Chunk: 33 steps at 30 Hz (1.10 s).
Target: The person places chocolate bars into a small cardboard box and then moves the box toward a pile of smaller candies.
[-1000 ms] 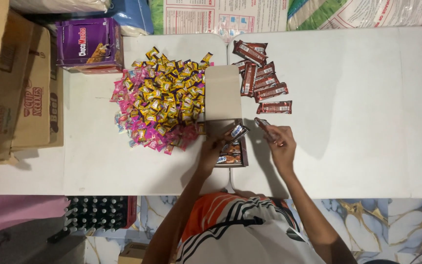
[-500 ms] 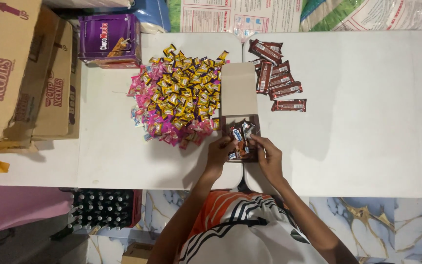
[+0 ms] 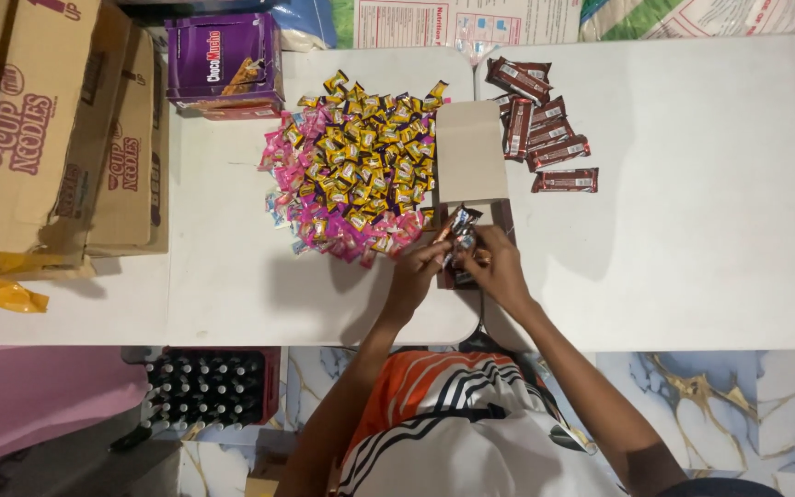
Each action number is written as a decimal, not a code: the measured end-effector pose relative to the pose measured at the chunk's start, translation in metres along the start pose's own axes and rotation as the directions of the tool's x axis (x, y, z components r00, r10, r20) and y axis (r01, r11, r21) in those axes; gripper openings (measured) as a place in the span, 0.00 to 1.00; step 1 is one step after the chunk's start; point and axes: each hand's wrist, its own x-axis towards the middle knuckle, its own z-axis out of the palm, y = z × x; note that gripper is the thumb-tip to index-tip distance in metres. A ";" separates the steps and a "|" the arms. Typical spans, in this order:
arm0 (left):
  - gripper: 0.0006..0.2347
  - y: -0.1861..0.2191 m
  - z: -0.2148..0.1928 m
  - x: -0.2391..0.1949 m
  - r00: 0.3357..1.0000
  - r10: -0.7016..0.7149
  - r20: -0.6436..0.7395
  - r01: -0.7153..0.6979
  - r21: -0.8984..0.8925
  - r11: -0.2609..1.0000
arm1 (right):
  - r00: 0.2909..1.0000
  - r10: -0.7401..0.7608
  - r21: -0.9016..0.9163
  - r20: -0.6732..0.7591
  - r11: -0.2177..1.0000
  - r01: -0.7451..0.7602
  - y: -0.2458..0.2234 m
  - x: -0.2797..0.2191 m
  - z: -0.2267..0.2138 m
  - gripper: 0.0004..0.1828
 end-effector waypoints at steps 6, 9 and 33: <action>0.26 0.025 -0.021 -0.011 0.965 0.042 -0.259 -0.021 0.084 0.996 | 1.000 -0.020 -0.598 -0.007 0.801 0.011 0.060 0.022 0.002 0.29; 0.28 0.012 -0.030 -0.019 0.947 -0.033 -0.321 0.018 -0.051 0.999 | 0.994 0.106 -0.735 0.016 0.675 -0.060 0.083 0.032 0.015 0.32; 0.15 -0.066 -0.001 0.011 0.977 0.130 -0.171 -0.133 -0.007 0.991 | 0.986 -0.035 -0.536 0.162 0.836 0.118 0.032 0.034 -0.003 0.36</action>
